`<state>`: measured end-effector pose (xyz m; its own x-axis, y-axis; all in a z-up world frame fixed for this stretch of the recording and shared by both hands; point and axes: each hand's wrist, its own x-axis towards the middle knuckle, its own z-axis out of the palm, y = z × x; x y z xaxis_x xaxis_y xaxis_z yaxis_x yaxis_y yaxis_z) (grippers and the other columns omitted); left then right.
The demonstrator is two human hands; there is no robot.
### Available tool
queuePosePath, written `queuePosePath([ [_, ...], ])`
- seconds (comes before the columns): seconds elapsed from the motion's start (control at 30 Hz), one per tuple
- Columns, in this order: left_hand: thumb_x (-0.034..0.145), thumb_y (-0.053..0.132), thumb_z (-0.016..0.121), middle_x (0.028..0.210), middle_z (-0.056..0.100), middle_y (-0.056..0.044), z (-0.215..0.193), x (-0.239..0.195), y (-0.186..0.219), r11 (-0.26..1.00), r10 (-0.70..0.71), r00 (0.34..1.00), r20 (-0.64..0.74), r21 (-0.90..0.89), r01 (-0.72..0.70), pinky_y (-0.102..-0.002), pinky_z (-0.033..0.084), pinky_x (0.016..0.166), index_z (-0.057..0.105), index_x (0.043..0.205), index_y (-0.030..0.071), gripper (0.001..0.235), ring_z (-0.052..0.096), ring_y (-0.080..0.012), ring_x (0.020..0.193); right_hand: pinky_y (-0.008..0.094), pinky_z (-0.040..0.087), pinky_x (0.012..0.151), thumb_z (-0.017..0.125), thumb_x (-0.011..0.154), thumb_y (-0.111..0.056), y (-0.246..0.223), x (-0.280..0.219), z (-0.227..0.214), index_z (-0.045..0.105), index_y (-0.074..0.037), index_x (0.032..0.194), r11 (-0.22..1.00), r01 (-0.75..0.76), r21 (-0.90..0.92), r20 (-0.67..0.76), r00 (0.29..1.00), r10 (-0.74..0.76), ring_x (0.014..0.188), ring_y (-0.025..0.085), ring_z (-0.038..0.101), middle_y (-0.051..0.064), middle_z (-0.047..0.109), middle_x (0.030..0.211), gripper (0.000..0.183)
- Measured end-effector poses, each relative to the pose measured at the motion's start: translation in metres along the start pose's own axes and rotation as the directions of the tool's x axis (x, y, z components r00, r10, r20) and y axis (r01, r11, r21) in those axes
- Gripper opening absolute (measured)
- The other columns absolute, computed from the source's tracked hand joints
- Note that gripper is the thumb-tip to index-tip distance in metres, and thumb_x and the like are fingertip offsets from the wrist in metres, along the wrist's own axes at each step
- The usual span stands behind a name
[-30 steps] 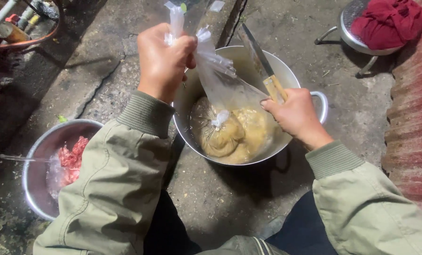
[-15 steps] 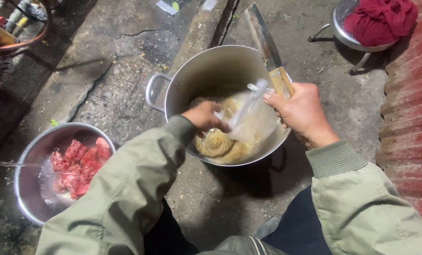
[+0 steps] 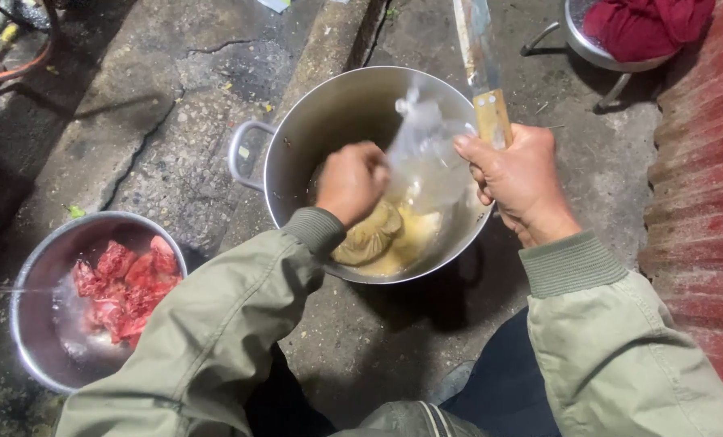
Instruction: A person prepares ingredients by transferring raw meat to a bowl and emptying a bag of liquid into a large pot on the floor.
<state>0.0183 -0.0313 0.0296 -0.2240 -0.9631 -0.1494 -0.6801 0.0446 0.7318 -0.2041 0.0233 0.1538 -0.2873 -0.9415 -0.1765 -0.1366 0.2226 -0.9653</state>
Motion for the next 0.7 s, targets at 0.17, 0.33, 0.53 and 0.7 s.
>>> queuePosePath([
  [0.17, 0.101, 0.033, 0.077, 0.134, 0.072, -0.02, -0.046, -0.029, 0.032, 0.972, -0.101, 0.995, -0.014, 0.211, 0.101, -0.065, 0.06, 0.109, 0.064, 0.133, 0.013, 0.039, 0.075, -0.0497, 0.131, 0.03, 0.046, 0.03, 0.091, 0.103, -0.014, -0.004, -0.002, 0.004, 0.066, -0.002, 0.088, 0.999, -0.01, 0.053, 0.007, 1.0, 0.01, 0.036, 0.009, 0.048, 0.008, 0.054, 0.055, 0.031],
  [0.33, 0.09, 0.046, 0.092, 0.161, 0.057, -0.021, -0.012, -0.059, 0.05, 0.961, -0.194, 0.937, 0.29, 0.248, 0.122, -0.067, 0.057, 0.119, 0.046, 0.159, 0.017, 0.087, 0.071, -0.0554, 0.137, 0.031, 0.046, 0.029, 0.092, 0.102, -0.014, 0.005, 0.001, 0.015, 0.067, -0.001, 0.087, 0.996, -0.016, 0.085, 0.025, 1.0, 0.014, 0.036, 0.01, 0.048, 0.01, 0.055, 0.055, 0.032],
  [0.53, 0.094, 0.065, 0.081, 0.134, 0.078, -0.029, 0.001, -0.077, 0.089, 0.992, -0.06, 0.973, 0.222, 0.126, 0.033, -0.067, 0.053, 0.117, 0.05, 0.137, 0.007, 0.079, 0.075, -0.0537, 0.132, 0.032, 0.047, 0.028, 0.092, 0.101, -0.013, 0.001, -0.007, 0.025, 0.068, -0.001, 0.089, 0.99, -0.009, 0.141, -0.026, 1.0, 0.013, 0.034, 0.011, 0.05, 0.011, 0.057, 0.055, 0.029],
  [0.7, 0.099, 0.066, 0.073, 0.115, 0.083, -0.029, 0.02, -0.075, 0.087, 0.978, -0.022, 0.995, 0.098, 0.206, 0.002, -0.071, 0.049, 0.109, 0.055, 0.128, 0.01, 0.066, 0.078, -0.055, 0.121, 0.031, 0.047, 0.029, 0.092, 0.099, -0.015, -0.008, -0.018, 0.031, 0.068, -0.003, 0.089, 0.987, -0.025, 0.16, -0.046, 0.998, 0.033, 0.032, 0.01, 0.047, 0.009, 0.058, 0.054, 0.028],
])
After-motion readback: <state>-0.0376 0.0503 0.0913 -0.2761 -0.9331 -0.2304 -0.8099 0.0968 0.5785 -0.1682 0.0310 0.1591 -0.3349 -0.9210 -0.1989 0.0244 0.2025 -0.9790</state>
